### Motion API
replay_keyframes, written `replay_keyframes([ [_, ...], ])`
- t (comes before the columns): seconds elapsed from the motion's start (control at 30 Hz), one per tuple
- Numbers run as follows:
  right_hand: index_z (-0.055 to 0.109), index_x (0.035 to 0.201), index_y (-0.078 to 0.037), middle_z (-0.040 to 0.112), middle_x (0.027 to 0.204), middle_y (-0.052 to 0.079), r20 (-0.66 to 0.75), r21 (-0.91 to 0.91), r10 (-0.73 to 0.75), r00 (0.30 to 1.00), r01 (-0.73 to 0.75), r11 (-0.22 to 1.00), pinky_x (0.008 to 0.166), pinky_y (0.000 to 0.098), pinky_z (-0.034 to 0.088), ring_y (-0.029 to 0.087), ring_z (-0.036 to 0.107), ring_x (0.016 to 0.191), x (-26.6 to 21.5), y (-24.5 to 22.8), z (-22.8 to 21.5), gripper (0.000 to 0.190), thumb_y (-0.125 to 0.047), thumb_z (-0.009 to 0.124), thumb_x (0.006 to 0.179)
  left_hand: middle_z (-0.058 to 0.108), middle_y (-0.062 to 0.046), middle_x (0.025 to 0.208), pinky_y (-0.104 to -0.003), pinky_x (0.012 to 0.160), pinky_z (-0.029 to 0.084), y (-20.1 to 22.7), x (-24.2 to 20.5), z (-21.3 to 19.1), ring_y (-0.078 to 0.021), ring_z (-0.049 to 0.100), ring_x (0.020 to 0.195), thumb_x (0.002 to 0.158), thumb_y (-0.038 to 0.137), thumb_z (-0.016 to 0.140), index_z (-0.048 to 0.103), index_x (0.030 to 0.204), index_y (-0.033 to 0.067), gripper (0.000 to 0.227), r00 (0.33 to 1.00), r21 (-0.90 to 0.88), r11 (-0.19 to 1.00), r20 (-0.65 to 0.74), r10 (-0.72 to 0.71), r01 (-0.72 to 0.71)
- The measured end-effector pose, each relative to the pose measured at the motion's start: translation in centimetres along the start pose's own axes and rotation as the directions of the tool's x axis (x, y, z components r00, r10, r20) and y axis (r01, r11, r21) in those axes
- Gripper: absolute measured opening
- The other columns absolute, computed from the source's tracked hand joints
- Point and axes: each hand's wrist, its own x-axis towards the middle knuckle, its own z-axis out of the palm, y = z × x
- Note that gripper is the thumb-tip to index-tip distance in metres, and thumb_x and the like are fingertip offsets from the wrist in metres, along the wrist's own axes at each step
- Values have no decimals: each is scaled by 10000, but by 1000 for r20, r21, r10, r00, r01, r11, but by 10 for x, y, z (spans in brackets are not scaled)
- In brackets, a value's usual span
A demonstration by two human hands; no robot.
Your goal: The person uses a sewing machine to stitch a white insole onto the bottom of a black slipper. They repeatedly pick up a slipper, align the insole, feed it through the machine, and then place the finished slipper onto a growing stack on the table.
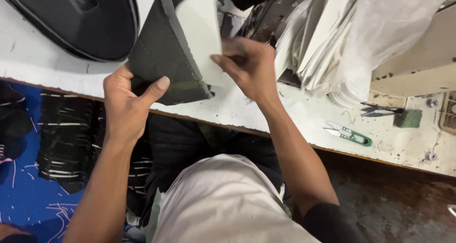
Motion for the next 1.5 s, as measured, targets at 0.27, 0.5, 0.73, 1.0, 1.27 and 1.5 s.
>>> replay_keyframes([
  [0.27,755,1117,18,779,927,116,374,201,-53,926,-25,979,637,244,622,129,750,755,4,-4,18,184,15,754,934,762,-68,1106,-284,997,589,-27,-1,-6,-142,730,1023,1001,87,840,710,1216,-1,267,984,58,985,-52,168,-165],
  [0.5,724,1243,16,759,906,132,451,142,-42,891,-25,990,694,260,644,136,742,776,-14,-8,15,233,9,713,1010,730,-96,1018,-265,883,583,-33,-11,8,-125,688,914,1024,93,880,575,1047,18,314,970,158,978,-176,167,-139],
  [0.73,598,1414,-2,728,1000,114,219,30,-141,966,138,990,708,272,623,145,699,825,-35,-28,27,513,-20,782,936,670,-154,1278,-300,1018,584,26,15,9,-165,698,1166,1063,195,672,308,1459,105,546,993,123,987,70,97,-105],
  [1.0,564,1511,-50,538,764,-4,237,182,-54,970,10,983,617,239,373,74,443,676,-20,11,-58,628,34,793,932,571,-184,1558,-393,1194,559,24,45,88,-308,639,1362,1166,114,524,391,1584,52,443,863,327,801,243,442,-502],
  [1.27,523,1509,7,726,1035,35,266,378,107,958,-206,903,657,185,472,48,612,826,7,26,-137,677,153,714,876,606,-216,1479,-342,601,522,40,70,180,-237,722,723,1064,118,502,342,1510,-61,507,969,351,904,119,215,-244],
  [1.5,518,1494,28,741,1072,68,266,453,60,962,-180,873,681,203,531,64,651,847,20,34,-137,651,145,717,885,560,-242,1485,-399,1119,600,22,93,175,-344,700,1270,1180,116,492,372,1513,-70,400,869,468,738,169,465,-486],
])
